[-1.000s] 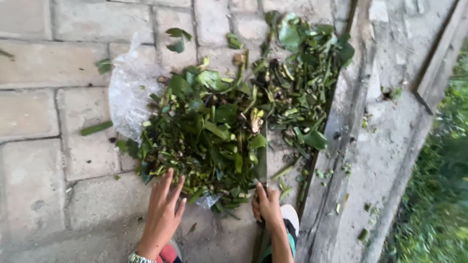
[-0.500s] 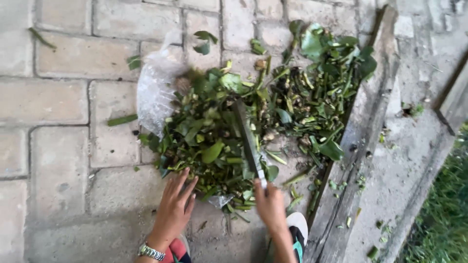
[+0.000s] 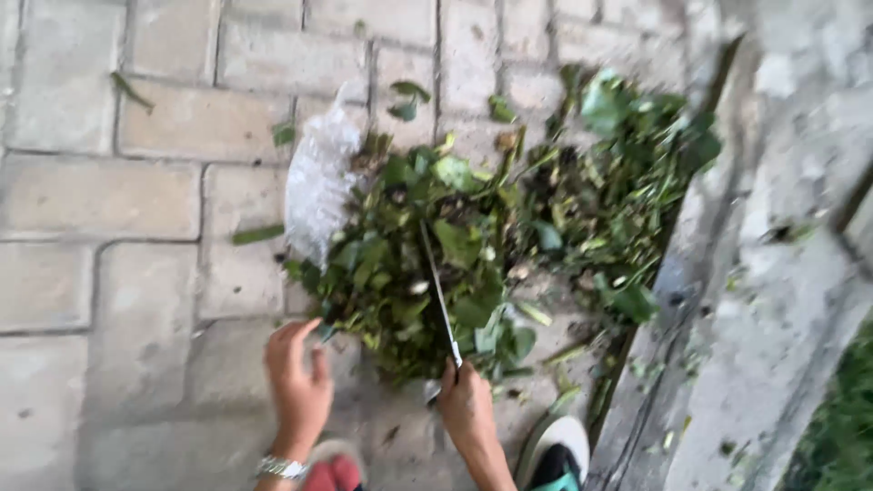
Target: Chopping green aquatic plants using a large cleaver on a wooden board placed on the ground.
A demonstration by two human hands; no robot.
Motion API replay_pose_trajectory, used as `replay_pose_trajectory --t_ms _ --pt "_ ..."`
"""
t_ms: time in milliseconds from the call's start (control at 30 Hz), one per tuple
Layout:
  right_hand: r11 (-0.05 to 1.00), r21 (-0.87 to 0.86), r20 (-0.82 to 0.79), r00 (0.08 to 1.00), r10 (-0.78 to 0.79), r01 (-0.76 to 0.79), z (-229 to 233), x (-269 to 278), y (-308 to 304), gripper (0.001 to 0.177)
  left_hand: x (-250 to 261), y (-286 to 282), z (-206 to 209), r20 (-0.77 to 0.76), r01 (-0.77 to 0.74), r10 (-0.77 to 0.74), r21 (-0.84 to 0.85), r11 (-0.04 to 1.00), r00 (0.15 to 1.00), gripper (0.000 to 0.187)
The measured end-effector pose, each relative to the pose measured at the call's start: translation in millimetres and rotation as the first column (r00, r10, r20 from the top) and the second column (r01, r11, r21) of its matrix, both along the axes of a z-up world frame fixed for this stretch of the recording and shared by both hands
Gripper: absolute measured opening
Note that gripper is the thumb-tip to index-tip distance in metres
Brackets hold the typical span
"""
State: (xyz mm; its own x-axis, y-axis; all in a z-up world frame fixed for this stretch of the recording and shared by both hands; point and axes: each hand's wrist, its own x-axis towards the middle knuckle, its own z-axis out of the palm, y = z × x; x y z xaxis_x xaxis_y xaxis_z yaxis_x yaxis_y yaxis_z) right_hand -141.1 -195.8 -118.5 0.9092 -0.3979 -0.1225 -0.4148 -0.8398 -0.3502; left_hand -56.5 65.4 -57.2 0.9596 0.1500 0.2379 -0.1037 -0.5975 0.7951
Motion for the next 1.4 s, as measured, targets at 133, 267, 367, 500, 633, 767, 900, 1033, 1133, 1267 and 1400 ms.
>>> replay_pose_trajectory --t_ms 133,267,367,500,633,767,900,1033,1133,1267,1400 --pt "0.971 0.239 0.032 0.999 -0.038 0.029 111.6 31.4 -1.9 0.033 1.4 11.7 4.8 0.007 -0.049 0.049 -0.02 0.999 0.999 0.04" --pt "0.934 0.331 0.03 0.987 -0.156 0.137 167.5 48.4 10.3 0.043 -4.1 15.0 -2.3 -0.044 -0.087 0.083 -0.096 0.992 0.996 0.039" --pt "0.95 0.285 0.331 0.917 -0.222 0.127 62.0 40.6 4.8 0.038 -4.2 10.5 -4.5 -0.031 -0.094 0.09 -0.161 0.982 0.995 0.04" --pt "0.999 -0.036 0.059 0.998 0.025 -0.023 17.2 34.4 -27.1 0.026 -5.3 12.0 -11.1 -0.021 -0.099 0.098 -0.141 0.985 0.995 0.04" --pt "0.982 0.187 0.053 0.998 -0.029 0.019 119.6 73.5 -4.3 0.036 1.1 17.8 -15.9 -0.013 -0.113 0.112 -0.131 0.985 0.994 0.039" --pt "0.886 0.462 0.283 0.941 -0.183 0.033 150.8 53.3 39.1 0.031 -19.9 15.4 -11.0 -0.105 -0.151 0.131 -0.208 0.966 0.986 0.038" --pt "0.97 0.241 0.071 0.997 0.022 -0.039 49.3 36.0 37.9 0.024 -7.0 13.0 -16.3 -0.079 -0.141 0.127 -0.202 0.969 0.989 0.038" --pt "0.952 0.304 -0.139 0.99 0.023 0.021 78.5 51.0 15.0 0.036 -14.8 21.0 -16.5 -0.087 -0.157 0.147 -0.133 0.978 0.985 0.037" --pt "0.936 0.351 0.109 0.993 -0.053 0.012 107.7 38.0 -10.9 0.035 -11.1 23.1 -25.5 -0.071 -0.147 0.139 -0.127 0.981 0.988 0.036" --pt "0.681 0.639 0.074 0.853 -0.517 0.357 115.8 13.7 -28.0 0.037 -14.4 18.5 -32.3 -0.124 -0.154 0.134 -0.17 0.973 0.983 0.037" --pt "0.577 0.627 -0.06 0.772 -0.633 0.522 75.0 -11.3 -34.9 0.036 -10.6 2.4 -22.5 -0.127 -0.119 0.09 -0.241 0.963 0.988 0.04"
